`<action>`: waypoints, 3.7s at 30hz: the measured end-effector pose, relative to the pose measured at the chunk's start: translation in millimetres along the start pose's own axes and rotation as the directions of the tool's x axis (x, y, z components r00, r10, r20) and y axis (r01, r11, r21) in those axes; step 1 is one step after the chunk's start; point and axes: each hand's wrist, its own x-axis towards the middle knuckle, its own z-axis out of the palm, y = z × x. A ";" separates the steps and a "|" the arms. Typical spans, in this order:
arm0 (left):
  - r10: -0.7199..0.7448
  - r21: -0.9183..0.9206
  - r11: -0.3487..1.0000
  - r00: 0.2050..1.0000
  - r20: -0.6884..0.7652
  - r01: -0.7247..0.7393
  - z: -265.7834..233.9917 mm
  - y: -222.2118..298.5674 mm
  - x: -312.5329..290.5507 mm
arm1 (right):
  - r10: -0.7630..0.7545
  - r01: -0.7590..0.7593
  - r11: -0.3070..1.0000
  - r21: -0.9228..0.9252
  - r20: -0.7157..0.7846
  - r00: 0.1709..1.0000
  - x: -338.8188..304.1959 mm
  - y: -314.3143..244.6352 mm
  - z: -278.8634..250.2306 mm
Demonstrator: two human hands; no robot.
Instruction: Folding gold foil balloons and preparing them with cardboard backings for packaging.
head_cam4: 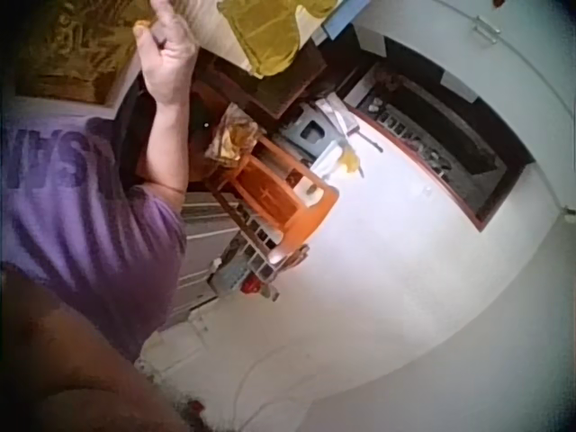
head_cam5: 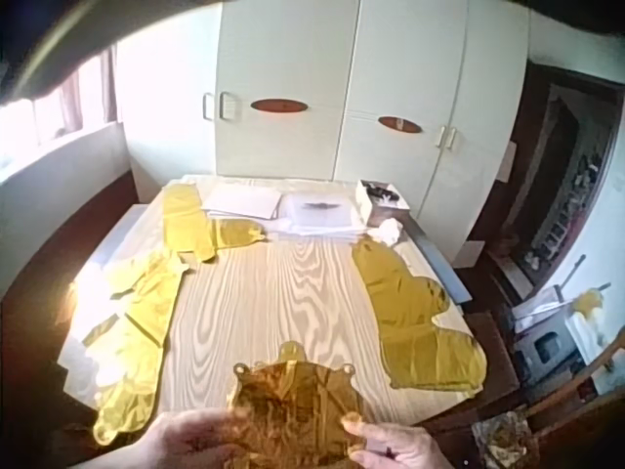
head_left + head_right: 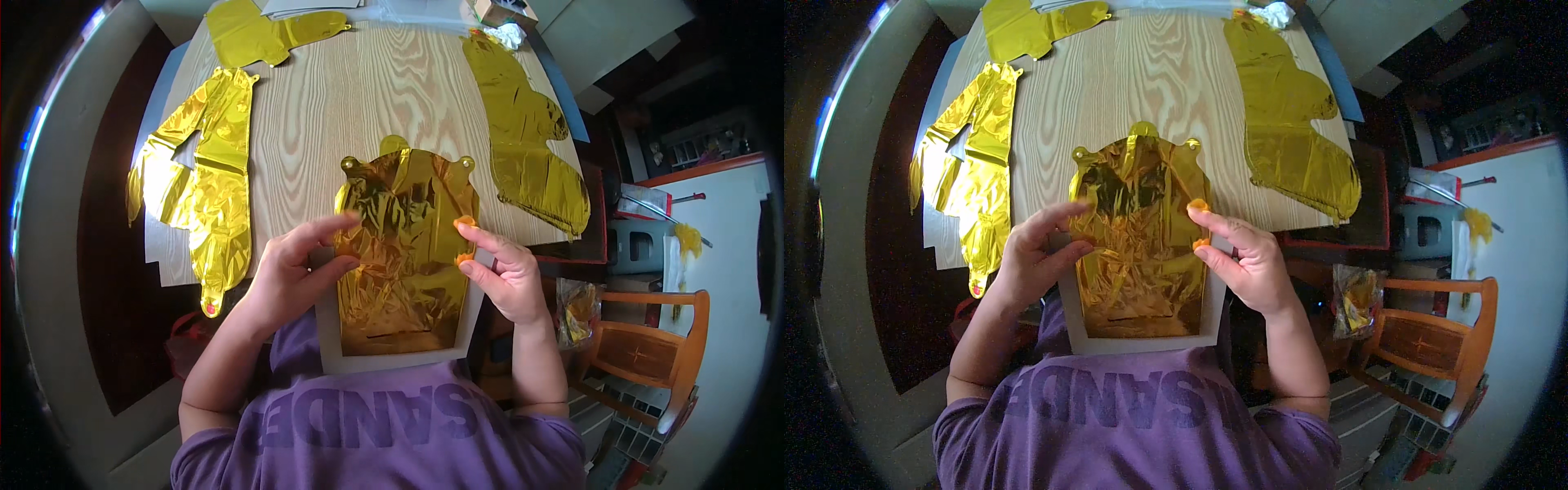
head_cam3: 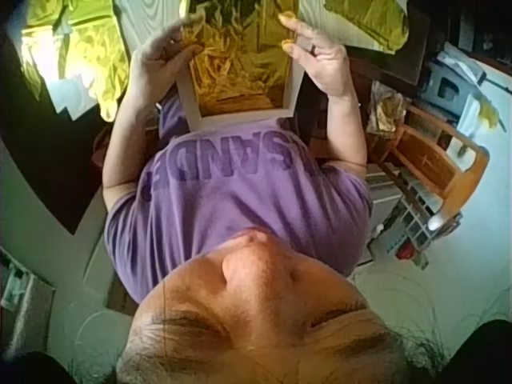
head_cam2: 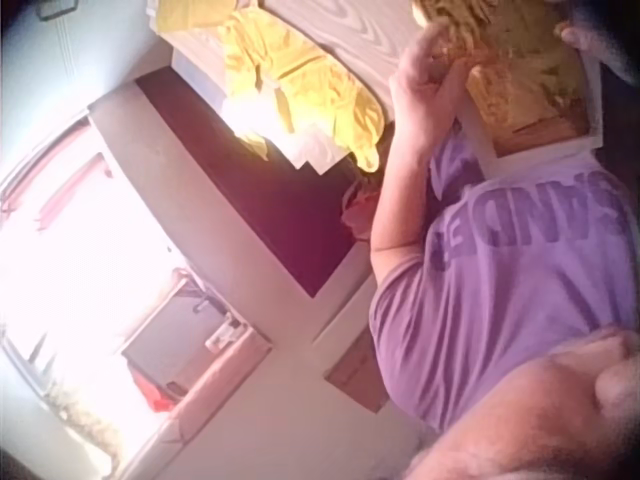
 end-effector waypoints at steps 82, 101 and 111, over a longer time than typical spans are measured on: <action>0.241 0.761 0.572 0.949 0.202 -0.307 46.1 -52.3 101.0 | 0.083 0.132 0.498 -0.857 0.199 0.977 -16.0 19.0 63.4; 0.302 0.755 0.580 0.942 0.148 -0.305 54.1 -52.8 82.0 | 0.151 0.122 0.498 -0.858 0.225 0.963 -12.5 9.9 64.2; 0.157 0.705 0.685 0.982 0.103 -0.183 36.3 -29.6 131.4 | -0.112 0.031 0.722 -0.691 -0.073 0.991 -22.2 12.9 56.6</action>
